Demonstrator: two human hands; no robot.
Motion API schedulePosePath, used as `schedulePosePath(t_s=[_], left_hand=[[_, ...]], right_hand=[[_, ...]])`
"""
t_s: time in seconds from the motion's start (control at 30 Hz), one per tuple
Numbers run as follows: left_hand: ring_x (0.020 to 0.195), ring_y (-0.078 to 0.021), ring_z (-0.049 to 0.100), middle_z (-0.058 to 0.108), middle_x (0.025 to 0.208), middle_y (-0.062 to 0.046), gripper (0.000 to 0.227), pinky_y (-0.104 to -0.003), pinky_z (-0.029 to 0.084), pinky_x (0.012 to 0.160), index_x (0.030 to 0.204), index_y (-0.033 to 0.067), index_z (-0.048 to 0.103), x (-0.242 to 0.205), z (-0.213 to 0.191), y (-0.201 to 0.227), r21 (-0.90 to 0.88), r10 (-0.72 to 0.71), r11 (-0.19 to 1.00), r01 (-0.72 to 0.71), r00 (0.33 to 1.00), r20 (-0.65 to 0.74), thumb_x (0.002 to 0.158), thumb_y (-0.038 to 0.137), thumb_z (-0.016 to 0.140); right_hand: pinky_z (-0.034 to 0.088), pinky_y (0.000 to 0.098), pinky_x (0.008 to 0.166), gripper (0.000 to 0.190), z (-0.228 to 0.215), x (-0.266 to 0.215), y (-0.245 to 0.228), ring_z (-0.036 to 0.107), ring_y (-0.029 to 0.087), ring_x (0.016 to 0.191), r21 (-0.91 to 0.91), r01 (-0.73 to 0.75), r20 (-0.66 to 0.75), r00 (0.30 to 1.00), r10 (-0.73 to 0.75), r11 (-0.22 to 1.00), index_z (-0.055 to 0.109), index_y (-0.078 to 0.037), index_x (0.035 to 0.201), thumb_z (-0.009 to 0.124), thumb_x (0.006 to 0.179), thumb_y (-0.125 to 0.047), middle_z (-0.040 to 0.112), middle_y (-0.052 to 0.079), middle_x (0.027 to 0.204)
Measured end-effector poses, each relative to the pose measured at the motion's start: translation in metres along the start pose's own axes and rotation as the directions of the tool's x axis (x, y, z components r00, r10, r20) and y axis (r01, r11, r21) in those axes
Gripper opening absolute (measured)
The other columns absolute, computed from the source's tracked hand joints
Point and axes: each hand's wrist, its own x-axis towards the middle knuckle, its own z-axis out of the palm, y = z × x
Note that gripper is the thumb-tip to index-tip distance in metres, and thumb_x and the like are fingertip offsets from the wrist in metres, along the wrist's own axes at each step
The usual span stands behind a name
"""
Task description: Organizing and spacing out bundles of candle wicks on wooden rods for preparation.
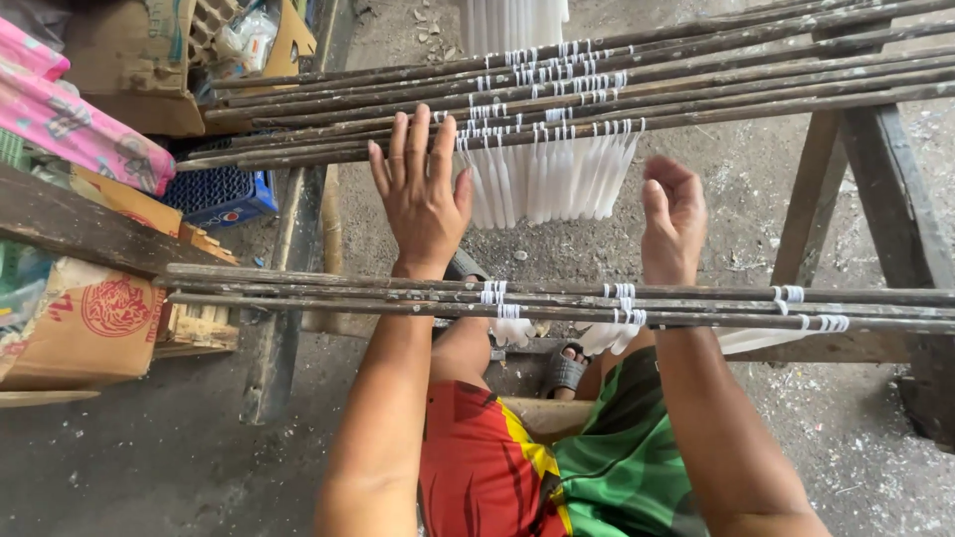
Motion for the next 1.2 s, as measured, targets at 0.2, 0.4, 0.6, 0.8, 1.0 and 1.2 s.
schedulePosePath(t_s=[0.2,0.4,0.6,0.8,1.0,1.2], left_hand=[[0.131,-0.0252,0.016,0.028,0.138,-0.007,0.044,-0.045,-0.004,0.104,0.126,0.0176,0.04,-0.002,0.005,0.002,0.046,-0.006,0.999,0.004,0.999,0.045,0.085,0.031,0.052],[0.132,-0.0288,0.01,0.022,0.141,-0.01,0.06,-0.048,-0.006,0.103,0.13,0.017,0.035,-0.002,0.002,0.004,0.077,-0.031,0.997,0.021,0.991,0.13,0.078,0.027,0.063],[0.132,-0.0316,0.01,0.021,0.141,-0.013,0.063,-0.05,-0.004,0.103,0.129,0.0142,0.037,-0.001,-0.007,0.005,-0.011,-0.037,0.999,0.039,0.986,0.161,0.074,0.023,0.067],[0.132,-0.0312,0.01,0.021,0.141,-0.013,0.059,-0.049,-0.004,0.103,0.128,0.0153,0.039,-0.008,-0.011,0.003,-0.027,-0.007,1.0,0.011,0.988,0.155,0.076,0.023,0.067],[0.127,-0.0306,0.023,0.036,0.132,-0.011,0.051,-0.051,0.002,0.103,0.123,0.0167,0.044,-0.025,-0.012,0.008,0.018,-0.003,1.0,0.002,0.998,0.057,0.075,0.025,0.063],[0.122,-0.0281,0.032,0.045,0.122,-0.007,0.05,-0.052,0.007,0.103,0.12,0.0175,0.047,-0.025,-0.01,0.011,0.004,-0.026,1.0,0.026,0.999,-0.046,0.073,0.025,0.062]], right_hand=[[0.034,0.0482,0.092,0.027,0.001,0.011,0.015,0.042,0.036,0.11,-0.09,0.049,0.039,0.998,-0.046,0.995,0.041,0.004,0.115,0.044,0.091,-0.007,0.045,0.023,0.11],[0.039,0.0495,0.087,0.025,0.004,0.029,0.039,0.046,0.034,0.104,-0.085,0.125,0.088,0.989,-0.118,0.988,0.045,0.0,0.107,0.05,0.091,-0.017,0.048,0.019,0.103],[0.042,0.0452,0.084,0.022,0.006,0.041,0.063,0.051,0.027,0.097,-0.013,0.12,0.092,0.989,-0.118,0.993,0.047,-0.001,0.1,0.052,0.09,-0.02,0.051,0.015,0.095],[0.037,0.0346,0.087,0.018,-0.001,0.035,0.035,0.046,0.015,0.095,0.101,0.091,0.119,0.988,-0.102,0.991,0.049,-0.003,0.106,0.044,0.09,-0.011,0.052,0.009,0.096],[0.034,0.039,0.093,0.023,-0.001,0.016,0.003,0.047,0.021,0.098,0.113,0.046,0.181,0.981,-0.066,0.993,0.047,-0.001,0.111,0.04,0.09,-0.007,0.052,0.013,0.098],[0.038,0.0388,0.089,0.028,-0.015,0.002,0.055,0.047,0.023,0.094,0.143,-0.073,0.238,0.971,0.037,0.987,0.043,0.001,0.111,0.046,0.084,-0.005,0.049,0.014,0.094]])
